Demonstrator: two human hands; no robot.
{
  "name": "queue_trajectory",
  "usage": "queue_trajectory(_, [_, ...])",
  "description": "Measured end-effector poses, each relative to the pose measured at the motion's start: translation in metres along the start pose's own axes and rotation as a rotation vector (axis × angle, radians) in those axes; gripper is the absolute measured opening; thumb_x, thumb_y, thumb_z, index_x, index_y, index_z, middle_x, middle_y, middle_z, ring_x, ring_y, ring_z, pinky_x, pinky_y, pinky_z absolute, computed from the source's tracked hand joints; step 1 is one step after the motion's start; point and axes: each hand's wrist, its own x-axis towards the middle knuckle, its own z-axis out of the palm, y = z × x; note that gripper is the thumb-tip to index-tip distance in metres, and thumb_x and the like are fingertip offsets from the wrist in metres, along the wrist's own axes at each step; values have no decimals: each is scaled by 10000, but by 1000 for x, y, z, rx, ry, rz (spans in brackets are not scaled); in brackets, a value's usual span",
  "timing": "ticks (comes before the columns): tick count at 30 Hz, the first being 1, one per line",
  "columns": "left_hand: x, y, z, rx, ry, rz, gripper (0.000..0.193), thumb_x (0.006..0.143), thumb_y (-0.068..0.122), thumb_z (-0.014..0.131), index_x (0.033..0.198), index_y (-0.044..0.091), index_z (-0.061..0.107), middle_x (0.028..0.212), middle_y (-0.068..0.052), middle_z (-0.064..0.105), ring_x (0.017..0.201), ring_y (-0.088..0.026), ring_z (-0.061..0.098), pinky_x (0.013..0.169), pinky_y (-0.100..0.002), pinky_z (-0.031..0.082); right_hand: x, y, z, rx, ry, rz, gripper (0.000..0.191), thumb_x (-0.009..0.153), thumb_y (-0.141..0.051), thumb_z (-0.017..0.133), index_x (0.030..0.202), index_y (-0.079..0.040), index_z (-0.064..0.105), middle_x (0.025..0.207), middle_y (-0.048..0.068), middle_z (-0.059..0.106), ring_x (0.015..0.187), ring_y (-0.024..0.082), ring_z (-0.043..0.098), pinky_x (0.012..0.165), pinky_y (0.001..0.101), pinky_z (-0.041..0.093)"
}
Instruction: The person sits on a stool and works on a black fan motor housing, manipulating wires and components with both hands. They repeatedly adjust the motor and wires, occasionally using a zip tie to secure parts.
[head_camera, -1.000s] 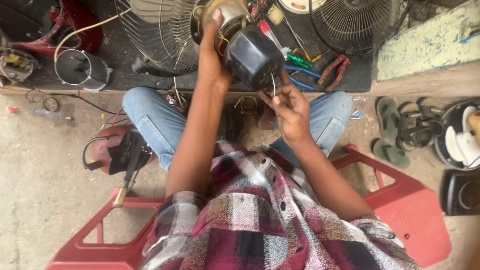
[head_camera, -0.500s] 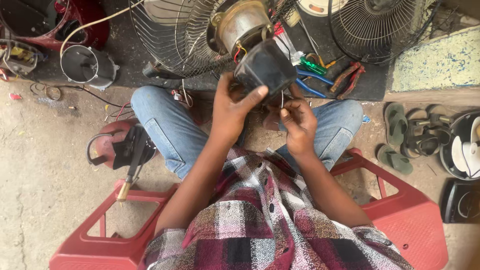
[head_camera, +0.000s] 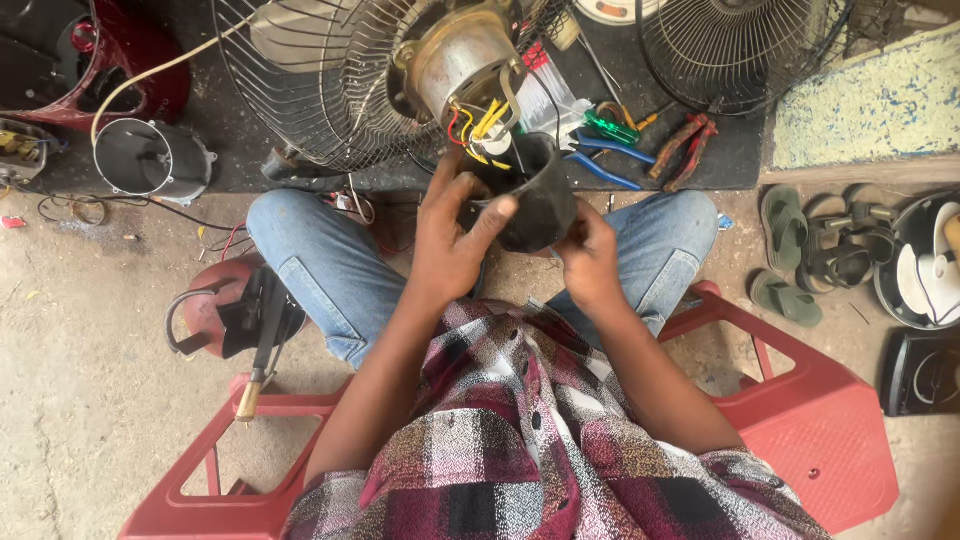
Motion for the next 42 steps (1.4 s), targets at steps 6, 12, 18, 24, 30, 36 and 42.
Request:
queue_trajectory(6, [2, 15, -2, 149, 127, -51, 376, 989, 301, 725, 1135, -38, 653, 1190, -190, 658, 1100, -338, 662, 976, -409, 520, 2, -5, 12, 345, 22, 72, 197, 950, 98, 547, 1133, 34, 582, 1008, 116, 695, 825, 204, 721, 756, 360, 642])
queue_trajectory(12, [9, 33, -18, 395, 265, 133, 231, 1058, 179, 692, 1207, 8, 646, 1179, -158, 672, 1050, -309, 690, 898, -387, 551, 6, -20, 17, 273, -12, -6, 158, 1006, 47, 590, 1163, 59, 588, 1034, 165, 715, 860, 213, 719, 784, 348, 633])
queue_trajectory(18, [46, 34, -45, 879, 171, 580, 361, 964, 30, 693, 1326, 36, 689, 1278, -176, 561, 1108, -325, 614, 940, -408, 549, 6, -25, 18, 290, 3, 76, 125, 995, 17, 591, 1116, 48, 584, 998, 179, 720, 818, 233, 729, 689, 368, 645])
queue_trajectory(24, [70, 35, -54, 1124, -79, 796, 340, 955, 81, 649, 1241, -103, 671, 1351, -254, 510, 1177, -348, 591, 958, -399, 568, 8, -17, 18, 357, 15, 48, 118, 990, 29, 599, 1105, 40, 576, 1072, 161, 681, 1007, 268, 742, 905, 380, 616])
queue_trajectory(30, [78, 37, -55, 1203, -190, 873, 266, 903, 115, 662, 998, -133, 678, 1298, -285, 522, 1167, -373, 602, 909, -390, 585, 10, -4, 19, 407, -25, -14, 85, 998, 35, 613, 1074, 35, 576, 1043, 103, 642, 999, 251, 709, 983, 434, 617])
queue_trajectory(36, [84, 40, -54, 1193, -212, 868, 196, 860, 96, 678, 900, -96, 671, 1242, -246, 534, 1127, -350, 610, 870, -381, 601, 11, -5, 23, 375, -23, -16, 78, 998, 41, 615, 1071, 34, 587, 1021, 102, 631, 971, 236, 699, 968, 443, 609])
queue_trajectory(42, [76, 38, -41, 1221, -131, 733, 221, 853, 59, 672, 987, -117, 688, 1232, -230, 533, 1122, -358, 615, 804, -363, 605, 10, -10, 27, 395, -27, -3, 51, 974, 53, 584, 1018, 29, 573, 959, 81, 618, 914, 189, 701, 982, 459, 611])
